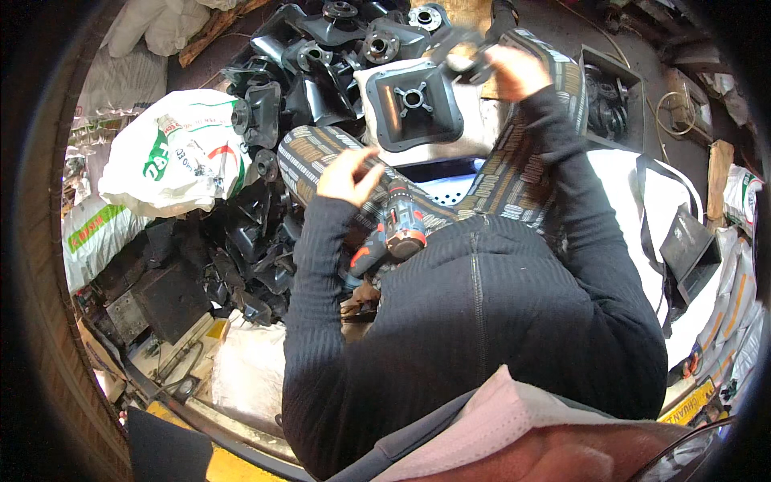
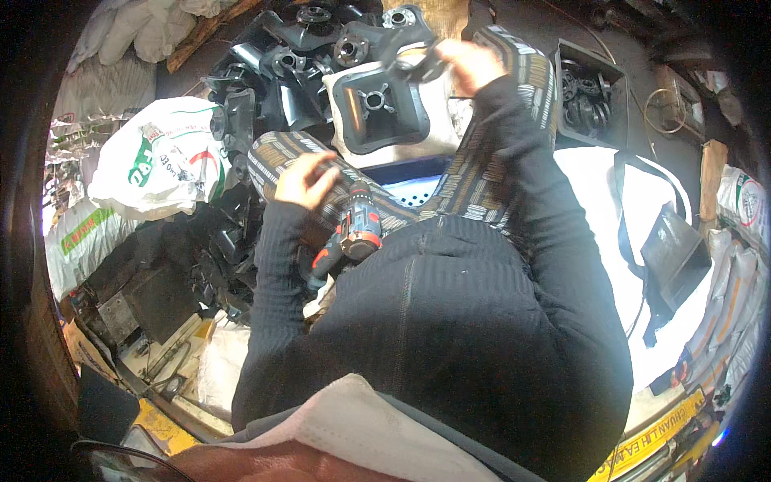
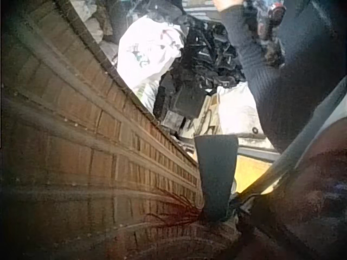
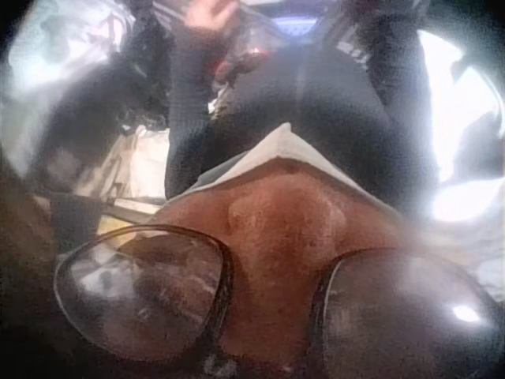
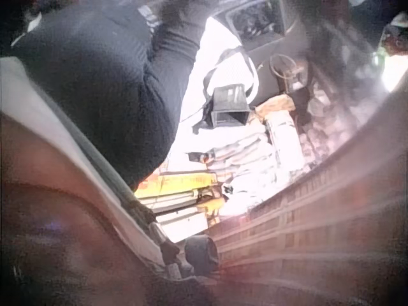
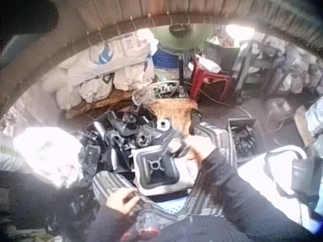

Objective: The person uses a cordless drill to make holes in black plastic parts placed on a cushioned surface. They repeatedly position the drill, apply pressure, and remove the parts after drilling.

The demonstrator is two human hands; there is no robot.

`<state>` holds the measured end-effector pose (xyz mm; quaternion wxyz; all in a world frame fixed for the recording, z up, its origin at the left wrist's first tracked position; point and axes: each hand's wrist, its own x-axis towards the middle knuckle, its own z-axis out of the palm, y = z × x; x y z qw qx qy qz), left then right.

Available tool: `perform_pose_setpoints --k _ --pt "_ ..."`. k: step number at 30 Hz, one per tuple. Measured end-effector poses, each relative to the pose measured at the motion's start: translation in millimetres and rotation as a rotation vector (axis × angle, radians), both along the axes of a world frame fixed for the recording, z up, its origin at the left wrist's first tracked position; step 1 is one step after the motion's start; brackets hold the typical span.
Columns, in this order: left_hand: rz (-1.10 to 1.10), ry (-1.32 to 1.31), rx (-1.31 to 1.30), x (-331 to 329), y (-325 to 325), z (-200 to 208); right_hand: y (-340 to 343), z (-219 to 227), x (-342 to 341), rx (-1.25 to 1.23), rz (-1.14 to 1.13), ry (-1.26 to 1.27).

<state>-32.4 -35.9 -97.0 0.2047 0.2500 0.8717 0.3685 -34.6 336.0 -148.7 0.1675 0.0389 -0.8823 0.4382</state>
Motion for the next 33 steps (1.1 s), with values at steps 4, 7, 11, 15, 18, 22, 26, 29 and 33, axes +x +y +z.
perform_pose_setpoints --k 4,7,11,15,18,22,26,29,33 --pt "-0.150 -0.206 0.038 48 -34 23 -66 -129 -11 -0.663 -0.073 -0.558" --pt "-0.209 -0.166 -0.055 85 -58 34 -92 -99 -13 -0.615 -0.074 -0.965" --pt "-0.036 0.054 -0.413 111 -22 26 -86 -116 -23 -0.503 -0.131 -0.927" --pt "-0.046 0.038 -0.607 99 4 25 -90 -116 -21 -0.361 -0.115 -0.775" --pt "-0.047 -0.069 -0.614 91 12 29 -90 -111 -22 -0.321 -0.123 -0.700" --pt "0.041 -0.406 -0.231 71 -7 37 -68 -102 -18 -0.994 -0.147 -0.854" --pt "0.049 -0.060 0.020 53 -7 84 -88 -30 19 -2.000 0.103 -0.833" --pt "-0.041 0.193 -0.061 38 12 99 -95 -10 30 -2.218 0.434 -0.763" --pt "-0.129 0.160 -0.145 28 38 114 -106 -20 26 -2.446 0.773 -0.687"
